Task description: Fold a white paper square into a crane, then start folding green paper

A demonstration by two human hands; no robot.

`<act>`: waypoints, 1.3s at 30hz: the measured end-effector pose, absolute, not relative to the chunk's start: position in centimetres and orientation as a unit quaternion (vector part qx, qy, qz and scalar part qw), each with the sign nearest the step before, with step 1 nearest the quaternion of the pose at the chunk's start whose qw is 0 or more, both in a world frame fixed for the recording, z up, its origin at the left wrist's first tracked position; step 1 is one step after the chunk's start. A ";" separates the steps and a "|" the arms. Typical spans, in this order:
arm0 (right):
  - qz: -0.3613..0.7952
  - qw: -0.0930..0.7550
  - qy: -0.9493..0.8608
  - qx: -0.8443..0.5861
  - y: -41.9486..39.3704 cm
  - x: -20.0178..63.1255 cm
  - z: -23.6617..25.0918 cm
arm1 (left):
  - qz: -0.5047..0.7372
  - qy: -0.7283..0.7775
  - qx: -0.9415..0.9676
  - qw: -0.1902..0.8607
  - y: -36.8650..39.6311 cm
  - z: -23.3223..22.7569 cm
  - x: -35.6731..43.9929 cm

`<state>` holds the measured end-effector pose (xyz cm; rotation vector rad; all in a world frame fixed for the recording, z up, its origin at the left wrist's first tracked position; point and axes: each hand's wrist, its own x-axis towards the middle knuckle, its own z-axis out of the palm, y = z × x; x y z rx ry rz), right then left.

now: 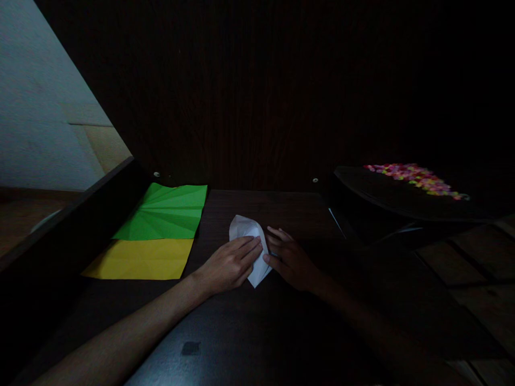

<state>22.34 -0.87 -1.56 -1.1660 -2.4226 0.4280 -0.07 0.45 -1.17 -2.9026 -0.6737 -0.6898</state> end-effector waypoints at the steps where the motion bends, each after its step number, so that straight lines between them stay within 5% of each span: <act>1: 0.163 0.219 -0.862 -0.427 -0.9 22.2 -1.6 | -0.220 -0.217 -0.950 0.038 0.5 -1.2 0.0; 10: 0.206 0.339 -0.746 -0.536 -0.7 21.1 -2.7 | -0.178 -0.140 -0.968 0.107 -0.2 -0.4 0.8; 20: 0.207 0.345 -0.749 -0.527 -0.4 21.2 -2.8 | -0.170 -0.103 -0.966 0.166 0.0 -0.9 0.7; 30: 0.191 0.309 -0.802 -0.475 -0.4 21.9 -2.6 | -0.372 -0.101 -0.902 0.196 -0.7 0.2 -0.1; 34: 0.194 0.287 -0.813 -0.467 -0.4 22.1 -2.7 | -0.510 -0.180 -0.833 0.115 -0.6 0.7 -0.8; 39: 0.188 0.273 -0.822 -0.464 -0.4 22.2 -2.4 | -0.408 -0.268 -0.870 -0.071 0.4 1.1 -1.3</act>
